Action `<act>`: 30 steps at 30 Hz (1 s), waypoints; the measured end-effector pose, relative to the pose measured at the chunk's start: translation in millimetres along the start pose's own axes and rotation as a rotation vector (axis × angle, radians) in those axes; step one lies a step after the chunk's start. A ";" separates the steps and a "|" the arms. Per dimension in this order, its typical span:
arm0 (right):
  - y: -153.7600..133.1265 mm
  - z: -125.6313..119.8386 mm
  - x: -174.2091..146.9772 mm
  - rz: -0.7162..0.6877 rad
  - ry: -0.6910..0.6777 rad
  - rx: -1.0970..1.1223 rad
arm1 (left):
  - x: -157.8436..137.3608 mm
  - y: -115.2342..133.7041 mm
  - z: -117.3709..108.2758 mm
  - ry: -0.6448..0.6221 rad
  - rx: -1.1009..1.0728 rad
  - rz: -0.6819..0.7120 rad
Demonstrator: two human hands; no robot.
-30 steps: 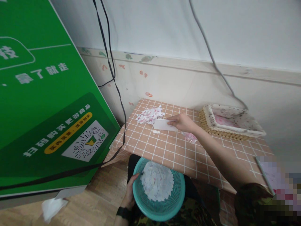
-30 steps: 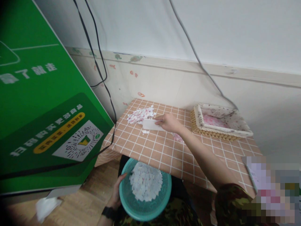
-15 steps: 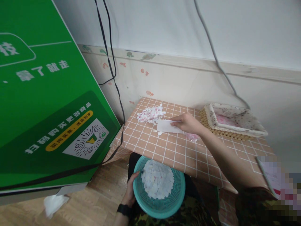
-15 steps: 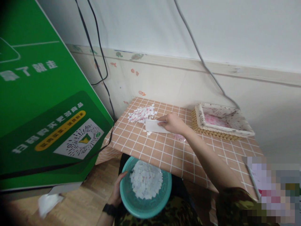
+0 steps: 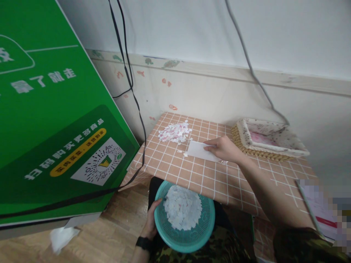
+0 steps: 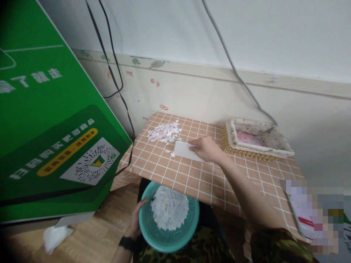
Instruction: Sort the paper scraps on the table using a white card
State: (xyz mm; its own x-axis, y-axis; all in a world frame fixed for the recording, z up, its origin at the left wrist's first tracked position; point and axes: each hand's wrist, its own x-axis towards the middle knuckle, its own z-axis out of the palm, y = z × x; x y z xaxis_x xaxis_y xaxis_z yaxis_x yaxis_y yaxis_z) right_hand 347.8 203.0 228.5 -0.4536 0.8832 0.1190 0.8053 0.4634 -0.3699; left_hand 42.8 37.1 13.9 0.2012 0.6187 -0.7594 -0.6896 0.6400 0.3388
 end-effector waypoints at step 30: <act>-4.2 9.2 -30.2 0.065 0.096 0.007 | 5.2 -2.5 -6.5 0.015 0.035 0.068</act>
State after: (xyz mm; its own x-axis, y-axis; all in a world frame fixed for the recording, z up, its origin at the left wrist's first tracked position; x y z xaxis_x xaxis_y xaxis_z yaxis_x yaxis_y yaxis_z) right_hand 354.5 173.7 218.0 -0.3613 0.9144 0.1825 0.8290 0.4046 -0.3860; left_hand 41.1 35.8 5.5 0.1440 0.6545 -0.7422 -0.6762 0.6127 0.4091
